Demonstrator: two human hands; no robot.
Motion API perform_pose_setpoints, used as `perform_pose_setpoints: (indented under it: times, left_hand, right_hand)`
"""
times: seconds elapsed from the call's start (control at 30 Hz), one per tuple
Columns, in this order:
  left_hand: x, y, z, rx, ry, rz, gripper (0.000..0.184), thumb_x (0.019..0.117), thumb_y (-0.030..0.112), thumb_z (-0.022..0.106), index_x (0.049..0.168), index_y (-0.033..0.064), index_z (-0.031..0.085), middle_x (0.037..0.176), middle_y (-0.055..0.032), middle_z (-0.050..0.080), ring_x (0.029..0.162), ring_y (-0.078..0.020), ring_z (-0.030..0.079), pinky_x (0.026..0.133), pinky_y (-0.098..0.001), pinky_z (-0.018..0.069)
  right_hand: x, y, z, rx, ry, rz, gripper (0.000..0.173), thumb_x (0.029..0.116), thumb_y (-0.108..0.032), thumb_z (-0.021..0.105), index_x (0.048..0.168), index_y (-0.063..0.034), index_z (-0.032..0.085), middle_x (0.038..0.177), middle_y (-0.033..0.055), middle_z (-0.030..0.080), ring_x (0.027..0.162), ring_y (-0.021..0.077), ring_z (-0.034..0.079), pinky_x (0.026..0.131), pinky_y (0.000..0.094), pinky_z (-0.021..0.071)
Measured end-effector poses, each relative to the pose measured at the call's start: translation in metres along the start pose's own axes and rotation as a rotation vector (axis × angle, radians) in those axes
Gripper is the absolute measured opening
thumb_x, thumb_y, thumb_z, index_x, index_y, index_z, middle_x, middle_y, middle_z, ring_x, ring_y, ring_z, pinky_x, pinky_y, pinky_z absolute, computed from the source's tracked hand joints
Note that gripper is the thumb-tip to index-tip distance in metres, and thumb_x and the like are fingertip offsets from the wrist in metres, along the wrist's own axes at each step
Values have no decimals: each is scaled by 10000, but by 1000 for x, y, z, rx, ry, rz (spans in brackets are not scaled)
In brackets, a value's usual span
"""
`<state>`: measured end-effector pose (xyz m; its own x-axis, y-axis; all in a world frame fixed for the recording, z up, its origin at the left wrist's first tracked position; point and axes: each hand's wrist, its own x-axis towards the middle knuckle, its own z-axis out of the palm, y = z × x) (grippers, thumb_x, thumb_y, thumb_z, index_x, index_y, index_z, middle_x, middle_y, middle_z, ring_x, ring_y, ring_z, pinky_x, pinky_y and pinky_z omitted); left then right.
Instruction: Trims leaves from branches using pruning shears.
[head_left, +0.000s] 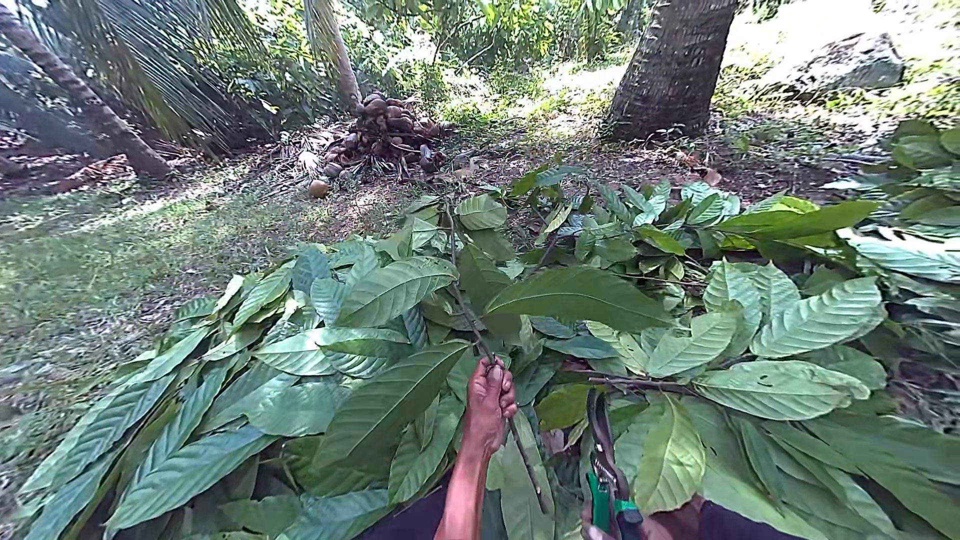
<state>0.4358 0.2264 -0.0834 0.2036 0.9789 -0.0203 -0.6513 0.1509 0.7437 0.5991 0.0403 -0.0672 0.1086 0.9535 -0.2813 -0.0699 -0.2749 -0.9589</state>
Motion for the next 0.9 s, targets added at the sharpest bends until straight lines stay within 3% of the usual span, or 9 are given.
perform_pose_setpoints:
  times: [0.07,0.17,0.3,0.37,0.47,0.67,0.9]
  left_hand:
    - [1,7,6,37,18,76,168,1055,73,324,1103,82,486,646,68,499,452,17,442,418,-120,389]
    - [0,17,13,88,58,193,217,1080,91,279,1073,79,495,609,82,470,434,34,404,403,-108,352]
    - [-3,27,18,154,49,335,217,1085,99,282,1067,82,497,608,100,462,443,41,396,413,-109,351]
    - [-5,31,22,182,18,397,209,1085,104,293,1068,98,501,617,110,466,458,46,399,425,-108,350]
    - [-6,33,20,242,-56,497,159,1092,171,396,1081,130,549,700,111,539,522,34,467,466,-130,402]
    - [-17,39,17,370,-98,542,152,1084,265,457,1096,138,540,704,132,524,550,33,472,499,-153,421]
    - [-23,43,21,403,-75,605,145,1070,232,485,1086,103,548,735,139,555,579,44,491,515,-143,424]
  right_hand:
    - [6,-8,2,-17,-41,-144,298,941,-68,635,1182,98,580,976,61,693,904,100,676,863,304,567]
    - [11,-30,8,-64,-88,-208,238,982,-108,577,1128,79,603,926,57,716,873,107,691,851,315,565]
    - [12,-54,19,10,-248,-185,188,980,-133,593,1088,19,612,856,7,709,793,104,701,792,312,593]
    - [13,-63,27,42,-352,-127,238,985,-178,602,1126,14,598,835,-2,693,744,101,685,736,298,589]
    - [18,-77,38,-13,-421,-73,305,974,-288,634,1116,-20,607,817,-14,675,715,92,661,695,284,571]
    - [38,-101,38,-234,-485,-89,420,889,-511,685,1067,-132,642,781,-73,626,689,42,623,663,247,537]
    - [43,-120,36,-372,-525,-85,451,883,-531,684,1096,-135,643,817,-58,613,719,46,613,686,261,528]
